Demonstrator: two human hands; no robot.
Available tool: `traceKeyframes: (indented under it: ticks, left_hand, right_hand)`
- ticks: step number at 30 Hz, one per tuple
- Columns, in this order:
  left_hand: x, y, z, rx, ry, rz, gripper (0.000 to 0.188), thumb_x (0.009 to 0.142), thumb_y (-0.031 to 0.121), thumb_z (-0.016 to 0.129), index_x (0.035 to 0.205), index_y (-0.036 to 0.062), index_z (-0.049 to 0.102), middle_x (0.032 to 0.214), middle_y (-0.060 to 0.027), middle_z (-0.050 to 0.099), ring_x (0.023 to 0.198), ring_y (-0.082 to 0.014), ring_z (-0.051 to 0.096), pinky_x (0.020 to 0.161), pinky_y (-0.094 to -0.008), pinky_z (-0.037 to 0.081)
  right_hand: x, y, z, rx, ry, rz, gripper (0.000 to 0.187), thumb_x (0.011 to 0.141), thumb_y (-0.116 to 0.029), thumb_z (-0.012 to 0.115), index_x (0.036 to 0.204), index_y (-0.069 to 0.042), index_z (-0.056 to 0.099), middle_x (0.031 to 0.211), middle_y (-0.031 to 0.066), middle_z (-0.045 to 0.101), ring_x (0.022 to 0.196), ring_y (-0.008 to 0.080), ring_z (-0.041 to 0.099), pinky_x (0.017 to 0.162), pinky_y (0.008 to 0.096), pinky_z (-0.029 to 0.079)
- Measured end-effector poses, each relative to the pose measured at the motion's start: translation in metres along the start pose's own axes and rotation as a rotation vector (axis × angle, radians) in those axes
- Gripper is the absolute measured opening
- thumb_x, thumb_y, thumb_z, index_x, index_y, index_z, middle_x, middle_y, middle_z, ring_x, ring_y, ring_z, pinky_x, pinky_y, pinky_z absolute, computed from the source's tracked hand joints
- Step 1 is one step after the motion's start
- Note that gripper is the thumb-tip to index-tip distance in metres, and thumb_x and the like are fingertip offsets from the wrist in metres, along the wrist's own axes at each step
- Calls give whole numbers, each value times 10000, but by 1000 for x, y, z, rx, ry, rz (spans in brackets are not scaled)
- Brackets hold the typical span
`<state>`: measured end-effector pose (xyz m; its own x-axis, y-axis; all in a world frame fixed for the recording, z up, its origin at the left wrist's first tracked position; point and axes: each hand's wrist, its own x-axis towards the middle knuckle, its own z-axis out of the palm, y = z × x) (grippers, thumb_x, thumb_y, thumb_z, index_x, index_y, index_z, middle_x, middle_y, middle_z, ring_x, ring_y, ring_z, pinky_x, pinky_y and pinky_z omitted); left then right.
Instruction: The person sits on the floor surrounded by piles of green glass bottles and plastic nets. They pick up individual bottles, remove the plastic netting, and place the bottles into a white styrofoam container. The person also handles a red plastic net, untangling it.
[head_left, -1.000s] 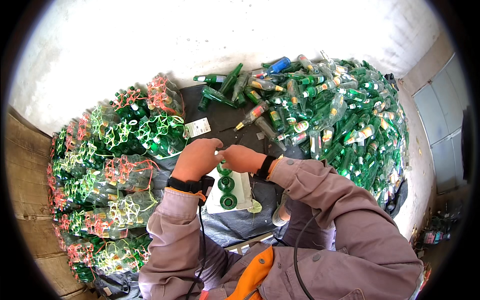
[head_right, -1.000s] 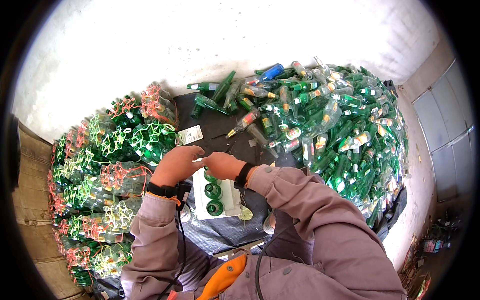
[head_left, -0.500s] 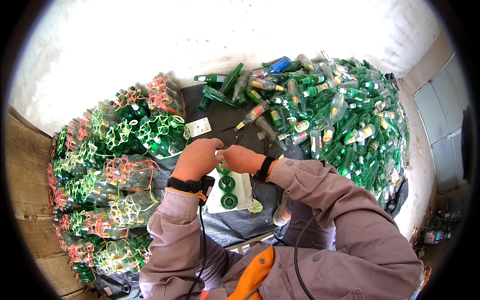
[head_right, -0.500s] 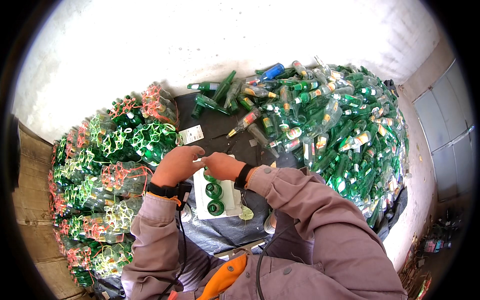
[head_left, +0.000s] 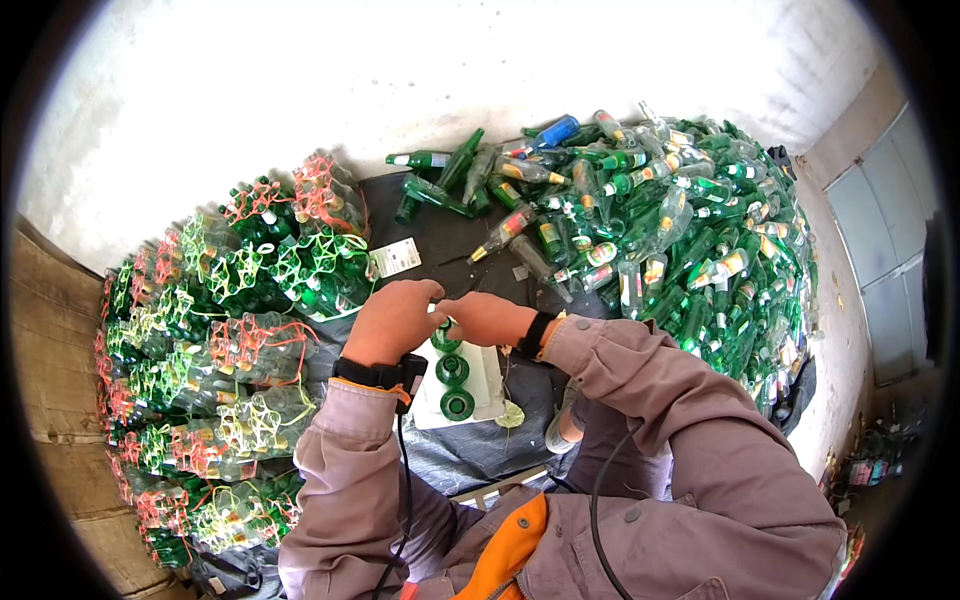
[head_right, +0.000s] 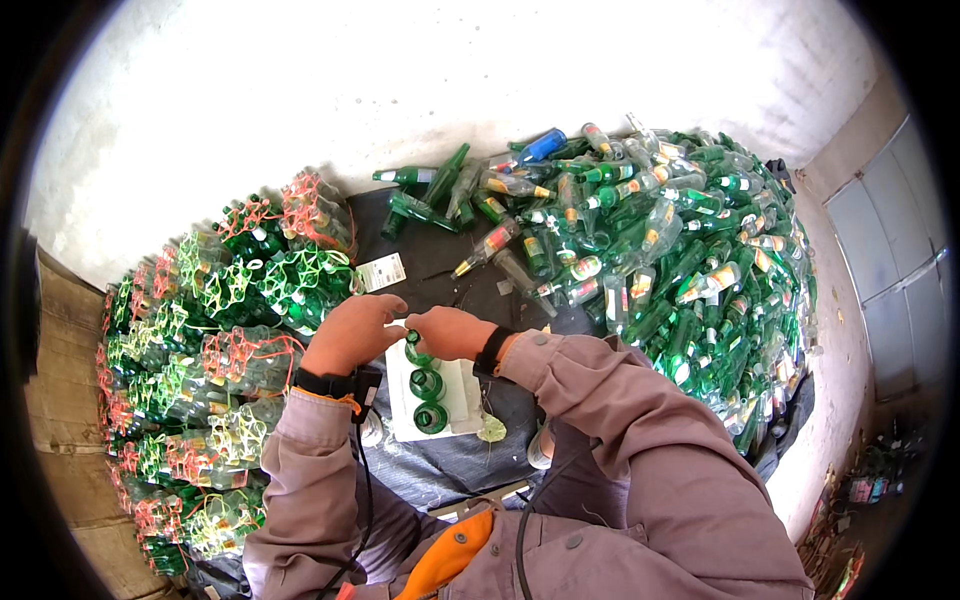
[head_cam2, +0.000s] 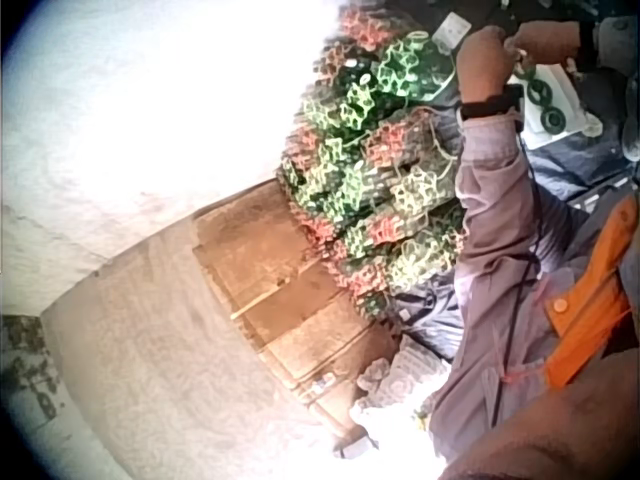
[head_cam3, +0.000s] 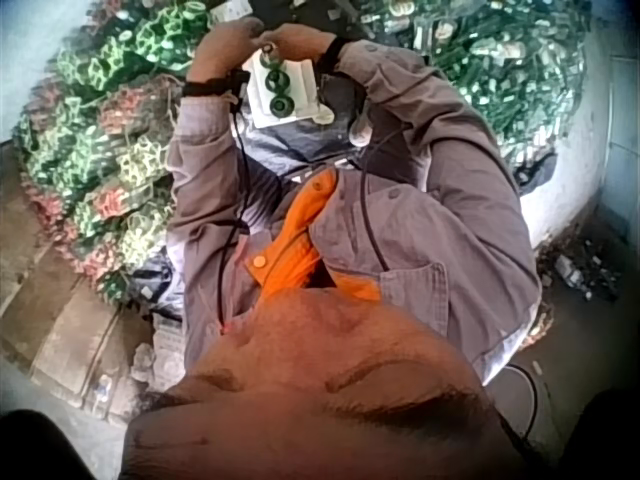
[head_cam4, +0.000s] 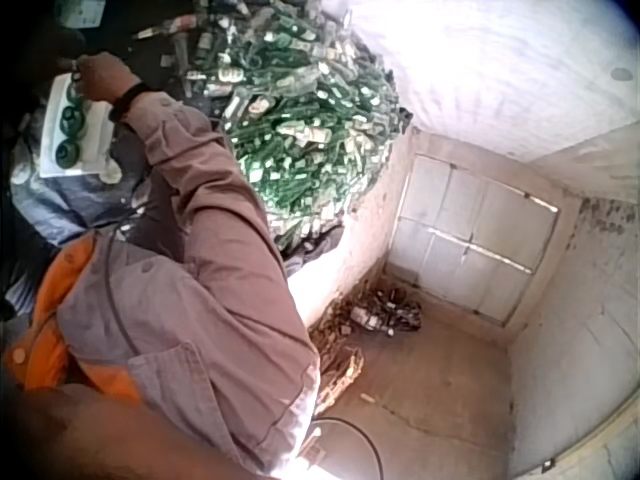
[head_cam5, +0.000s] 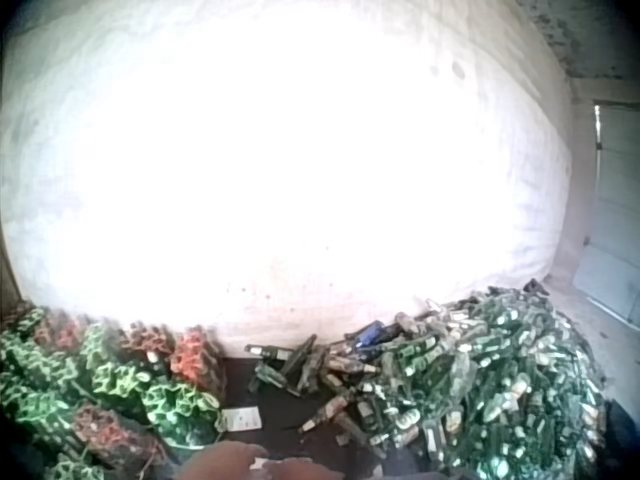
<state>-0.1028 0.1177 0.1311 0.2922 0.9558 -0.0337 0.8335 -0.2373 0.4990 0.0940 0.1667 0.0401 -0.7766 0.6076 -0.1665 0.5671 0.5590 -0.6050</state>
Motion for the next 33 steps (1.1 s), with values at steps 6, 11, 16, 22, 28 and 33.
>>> traceKeyframes:
  ticks: [6,11,16,22,28,33]
  left_hand:
    - [-2,1,-3,2,-12,-1,385,824,249,746,1156,55,738,989,-188,756,939,-371,728,841,-445,578]
    - [-1,1,-2,18,-9,8,390,818,242,737,1159,51,736,997,-188,755,945,-375,725,847,-447,576]
    - [1,5,-1,21,-8,5,392,818,247,732,1156,48,734,995,-184,754,943,-375,722,847,-448,574]
    - [-1,7,-2,8,-4,2,382,818,249,729,1149,59,736,982,-186,752,939,-376,720,843,-452,573]
    - [4,5,2,13,-15,14,362,821,244,732,1130,55,735,984,-181,752,936,-376,719,836,-457,570]
    - [9,8,8,38,-14,78,344,830,250,737,1106,46,735,1024,-188,745,963,-394,703,854,-472,555]
  right_hand:
    - [-12,-1,-14,-57,-23,56,440,861,-242,757,1250,-69,645,1003,232,728,975,429,699,830,512,550]
    - [-25,22,-24,-121,-80,73,432,866,-245,760,1244,-61,659,1051,230,729,1015,423,695,856,501,551]
    - [-44,47,-36,-131,-147,128,447,891,-257,749,1265,-30,656,1036,225,731,1012,417,695,871,495,543]
    - [-69,70,-72,-160,-99,153,425,896,-276,748,1239,-39,662,1035,215,729,1010,404,693,857,478,543]
    - [-101,98,-141,21,7,444,408,871,-309,705,1181,-45,708,1062,201,737,1008,379,695,879,449,545]
    - [-164,160,-199,464,349,614,457,950,-289,709,1326,-41,632,990,51,720,815,141,695,696,300,554]
